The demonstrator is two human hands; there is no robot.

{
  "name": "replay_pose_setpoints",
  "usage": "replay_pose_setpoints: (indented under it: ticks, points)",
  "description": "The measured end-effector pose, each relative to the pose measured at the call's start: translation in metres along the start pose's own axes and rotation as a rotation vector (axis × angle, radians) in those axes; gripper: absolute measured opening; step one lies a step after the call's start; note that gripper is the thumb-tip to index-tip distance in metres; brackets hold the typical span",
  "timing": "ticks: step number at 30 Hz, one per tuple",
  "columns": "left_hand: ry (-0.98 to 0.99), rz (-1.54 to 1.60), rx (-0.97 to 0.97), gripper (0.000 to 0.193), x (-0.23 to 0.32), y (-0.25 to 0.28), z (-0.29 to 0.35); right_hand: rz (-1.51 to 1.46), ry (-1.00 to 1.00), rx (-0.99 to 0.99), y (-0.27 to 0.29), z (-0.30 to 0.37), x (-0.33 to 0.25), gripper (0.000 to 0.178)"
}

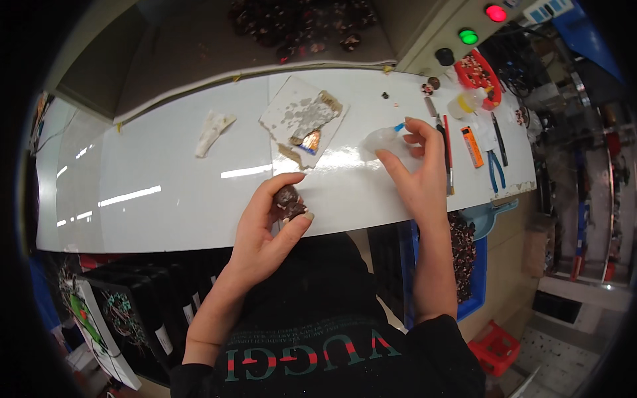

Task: The person applies glue from a bottle to small figurine parts and assembles them together by hand.

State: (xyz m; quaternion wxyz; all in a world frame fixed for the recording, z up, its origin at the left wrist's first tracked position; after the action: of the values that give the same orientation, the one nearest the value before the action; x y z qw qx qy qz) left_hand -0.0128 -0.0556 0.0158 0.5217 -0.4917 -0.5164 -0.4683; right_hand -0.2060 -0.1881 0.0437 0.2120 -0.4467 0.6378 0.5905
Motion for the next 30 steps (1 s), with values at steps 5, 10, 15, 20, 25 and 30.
replay_pose_setpoints:
  ticks: [5,10,15,20,25,30]
  points:
    - [-0.008,-0.02,-0.018,0.046,-0.005,0.025,0.013,-0.023,-0.036,-0.236,-0.047,0.003,0.008,0.028]
    - [0.019,-0.06,-0.072,0.047,-0.014,0.037,0.021,-0.067,0.14,-0.292,-0.047,0.024,-0.023,0.027]
    - [0.019,-0.059,-0.117,0.049,-0.02,0.039,0.023,-0.009,0.28,-0.423,-0.041,0.037,-0.036,0.032]
    - [-0.012,-0.066,-0.13,0.048,-0.02,0.042,0.026,0.043,0.372,-0.554,-0.046,0.044,-0.04,0.042]
    - [-0.019,-0.087,-0.14,0.047,-0.019,0.043,0.028,0.08,0.457,-0.586,-0.052,0.044,-0.047,0.046]
    - [-0.018,-0.089,-0.159,0.047,-0.019,0.043,0.029,0.113,0.49,-0.62,-0.059,0.045,-0.052,0.043]
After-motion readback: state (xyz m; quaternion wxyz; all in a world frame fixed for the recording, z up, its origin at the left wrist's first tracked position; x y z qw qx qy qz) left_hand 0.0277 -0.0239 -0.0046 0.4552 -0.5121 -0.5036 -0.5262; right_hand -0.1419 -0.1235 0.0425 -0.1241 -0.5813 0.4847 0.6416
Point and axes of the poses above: each hand's wrist, its own z-axis away from the middle knuckle, its own y-axis out of the back of the hand, x = y × z, the point moved 5 cm from there along -z, towards the middle knuckle, and after that the axes turned 3 degrees about -x, right-handed, at the moved point
